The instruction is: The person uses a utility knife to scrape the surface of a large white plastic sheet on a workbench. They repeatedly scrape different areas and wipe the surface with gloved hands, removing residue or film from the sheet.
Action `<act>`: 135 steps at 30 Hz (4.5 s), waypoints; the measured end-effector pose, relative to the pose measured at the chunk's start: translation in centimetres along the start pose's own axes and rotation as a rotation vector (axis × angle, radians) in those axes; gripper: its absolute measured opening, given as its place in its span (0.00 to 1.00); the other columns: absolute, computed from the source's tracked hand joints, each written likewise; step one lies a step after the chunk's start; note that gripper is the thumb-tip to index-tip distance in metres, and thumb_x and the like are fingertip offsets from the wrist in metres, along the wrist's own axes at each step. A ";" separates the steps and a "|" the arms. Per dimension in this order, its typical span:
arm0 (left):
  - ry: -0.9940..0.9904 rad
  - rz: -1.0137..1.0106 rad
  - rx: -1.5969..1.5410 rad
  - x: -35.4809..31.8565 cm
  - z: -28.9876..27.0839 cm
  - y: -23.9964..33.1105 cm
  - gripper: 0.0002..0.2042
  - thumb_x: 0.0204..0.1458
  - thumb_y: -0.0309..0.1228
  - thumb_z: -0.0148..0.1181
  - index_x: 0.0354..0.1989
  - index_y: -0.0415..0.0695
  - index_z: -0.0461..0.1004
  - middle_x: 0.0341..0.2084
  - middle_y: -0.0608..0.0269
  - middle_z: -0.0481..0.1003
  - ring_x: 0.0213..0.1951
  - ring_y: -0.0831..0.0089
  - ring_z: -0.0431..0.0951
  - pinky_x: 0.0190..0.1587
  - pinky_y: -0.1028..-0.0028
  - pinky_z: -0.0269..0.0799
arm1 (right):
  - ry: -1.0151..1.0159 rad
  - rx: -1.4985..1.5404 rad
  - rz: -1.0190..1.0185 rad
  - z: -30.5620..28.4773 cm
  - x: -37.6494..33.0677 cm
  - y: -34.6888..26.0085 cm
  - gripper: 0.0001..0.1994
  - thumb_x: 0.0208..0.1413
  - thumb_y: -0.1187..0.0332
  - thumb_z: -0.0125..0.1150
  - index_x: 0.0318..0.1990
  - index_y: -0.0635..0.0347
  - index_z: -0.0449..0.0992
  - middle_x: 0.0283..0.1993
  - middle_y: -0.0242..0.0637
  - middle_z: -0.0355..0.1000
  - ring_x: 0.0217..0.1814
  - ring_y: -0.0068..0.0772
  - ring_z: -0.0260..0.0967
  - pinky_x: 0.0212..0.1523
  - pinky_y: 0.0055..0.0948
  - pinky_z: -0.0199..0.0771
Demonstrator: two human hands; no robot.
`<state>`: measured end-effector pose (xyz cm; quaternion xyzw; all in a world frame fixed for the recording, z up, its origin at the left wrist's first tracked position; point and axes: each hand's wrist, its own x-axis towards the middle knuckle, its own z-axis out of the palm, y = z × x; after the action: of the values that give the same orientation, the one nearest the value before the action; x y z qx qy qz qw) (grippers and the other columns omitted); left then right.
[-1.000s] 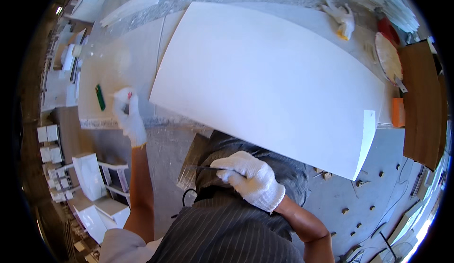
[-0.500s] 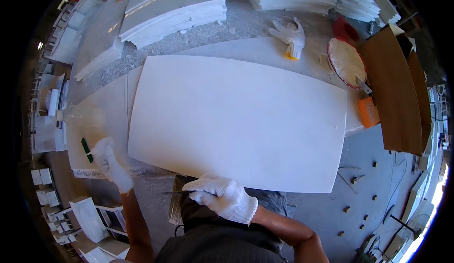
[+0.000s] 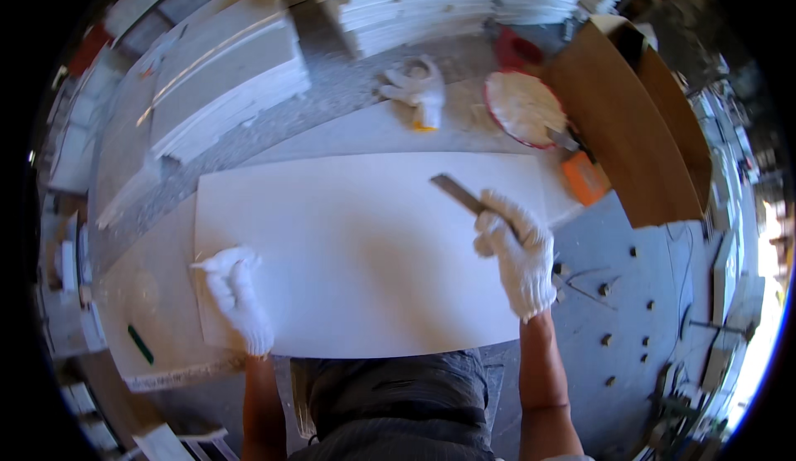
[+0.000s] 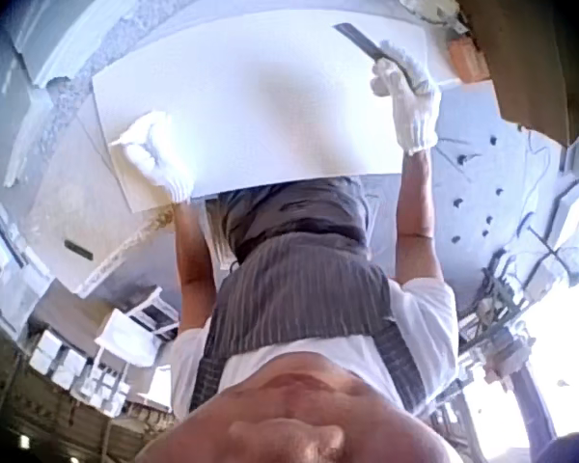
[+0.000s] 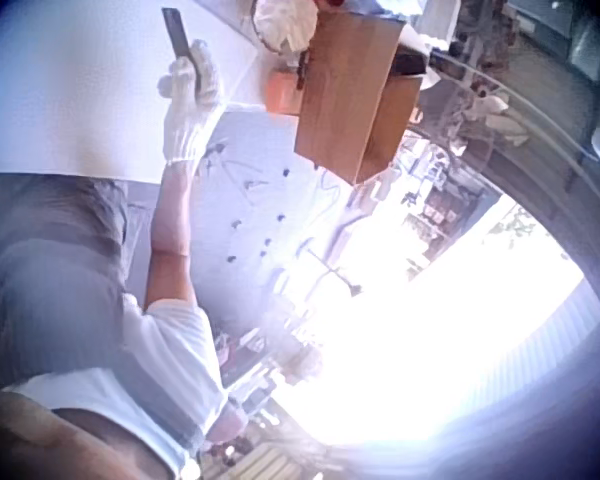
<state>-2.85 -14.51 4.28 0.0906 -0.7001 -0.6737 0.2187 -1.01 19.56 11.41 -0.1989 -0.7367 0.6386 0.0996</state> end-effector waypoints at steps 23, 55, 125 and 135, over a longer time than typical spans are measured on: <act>-0.042 0.028 0.123 0.4 0.4 0.1 0.04 0.62 0.22 0.53 0.43 0.37 0.70 0.36 0.59 0.73 0.39 0.73 0.71 0.49 0.71 0.70 | 0.364 -0.356 -0.180 -5.1 13.3 5.1 0.13 0.60 0.65 0.61 0.48 0.60 0.83 0.35 0.38 0.81 0.27 0.26 0.76 0.33 0.27 0.75; 0.043 0.072 0.208 3.0 2.0 -1.0 0.14 0.58 0.20 0.62 0.51 0.40 0.69 0.41 0.67 0.71 0.44 0.81 0.71 0.51 0.77 0.69 | -0.073 0.062 0.140 6.3 4.8 0.9 0.17 0.62 0.65 0.63 0.54 0.67 0.79 0.32 0.32 0.75 0.26 0.19 0.69 0.28 0.21 0.72; 0.018 0.029 0.015 6.2 2.9 -2.3 0.15 0.60 0.25 0.64 0.54 0.38 0.71 0.42 0.69 0.73 0.45 0.81 0.71 0.52 0.76 0.69 | -0.419 -0.739 -0.664 16.0 5.9 3.2 0.16 0.64 0.59 0.54 0.57 0.43 0.77 0.35 0.50 0.73 0.34 0.54 0.76 0.34 0.46 0.77; 0.034 0.041 0.071 6.0 3.0 -2.0 0.14 0.60 0.26 0.64 0.52 0.39 0.72 0.42 0.70 0.73 0.45 0.82 0.71 0.52 0.76 0.68 | -0.476 -0.859 -0.658 14.7 5.2 2.6 0.17 0.63 0.64 0.57 0.58 0.53 0.77 0.36 0.47 0.74 0.35 0.50 0.74 0.36 0.41 0.75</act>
<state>-9.85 -14.48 3.42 0.0956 -0.7214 -0.6422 0.2409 -11.16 8.71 5.91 0.1664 -0.9543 0.2457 0.0347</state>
